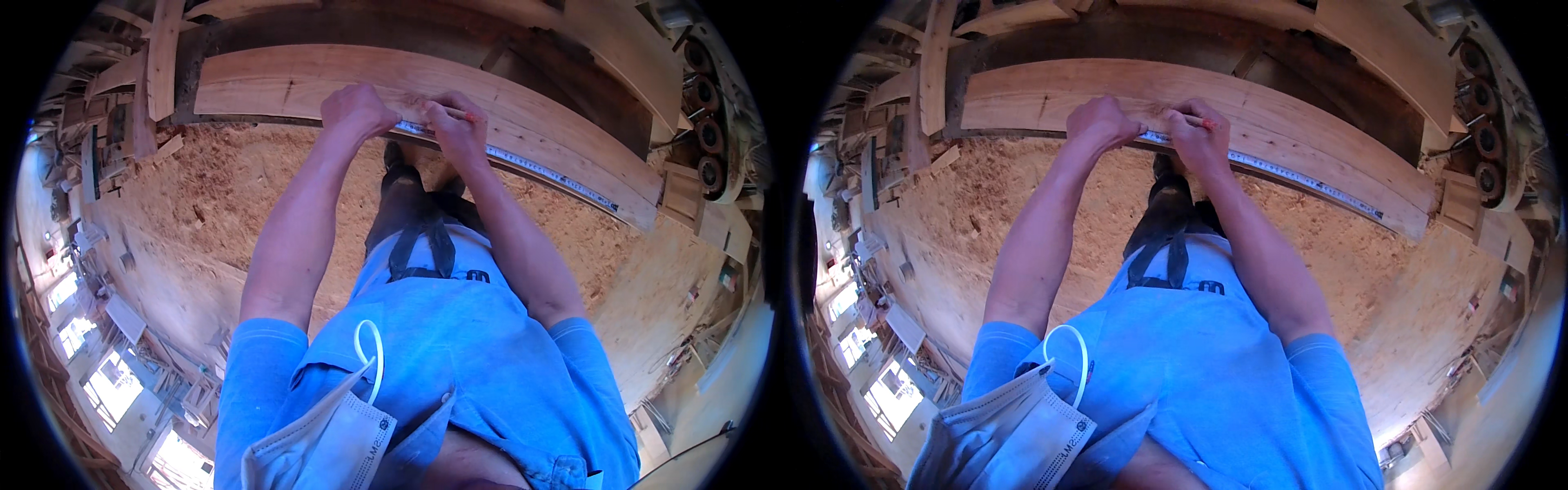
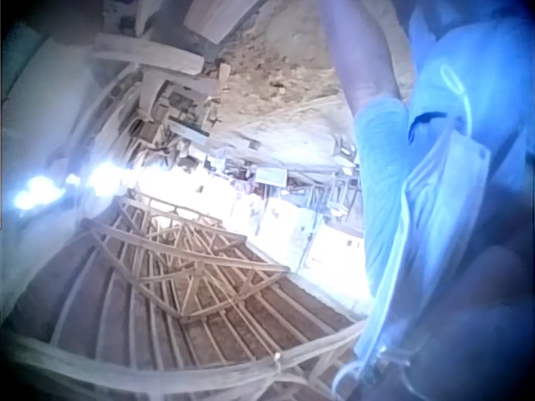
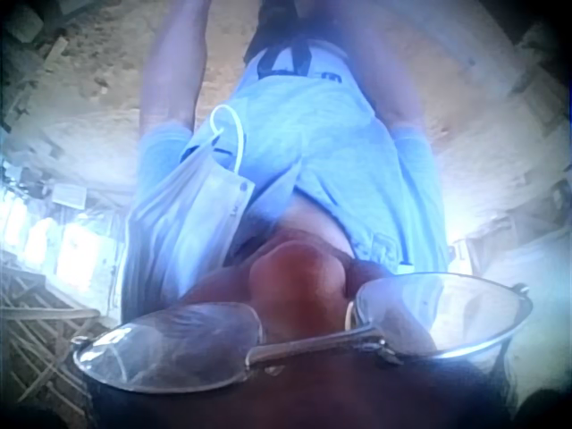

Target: The person measures a long wooden plank using a tape measure and marks specific points with a pencil. They repeatedly reposition the tape measure to verify measurements and make additional marks along the plank's length. The person also uses a metal ruler to draw straight lines between the marked points.

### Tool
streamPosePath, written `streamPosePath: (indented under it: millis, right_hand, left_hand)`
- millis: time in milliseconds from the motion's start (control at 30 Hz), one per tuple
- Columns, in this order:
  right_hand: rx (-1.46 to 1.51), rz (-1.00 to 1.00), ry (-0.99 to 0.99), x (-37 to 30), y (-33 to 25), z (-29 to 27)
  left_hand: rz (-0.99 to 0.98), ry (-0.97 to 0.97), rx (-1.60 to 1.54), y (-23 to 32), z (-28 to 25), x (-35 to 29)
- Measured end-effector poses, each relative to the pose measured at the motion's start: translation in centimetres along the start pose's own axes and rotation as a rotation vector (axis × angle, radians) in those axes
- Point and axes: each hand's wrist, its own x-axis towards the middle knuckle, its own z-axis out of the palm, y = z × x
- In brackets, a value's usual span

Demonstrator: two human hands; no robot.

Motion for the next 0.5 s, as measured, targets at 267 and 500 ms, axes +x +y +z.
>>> streamPosePath:
  millis: [267,500]
  right_hand:
    - [-0.279,-0.340,0.098,-3.7,0.9,-6.1]
    - [-0.660,-0.683,0.126,-6.5,1.8,-9.9]
  left_hand:
    - [-0.002,0.008,0.013,0.0,0.3,-0.3]
    - [0.087,0.099,-0.040,-0.5,1.5,-0.6]
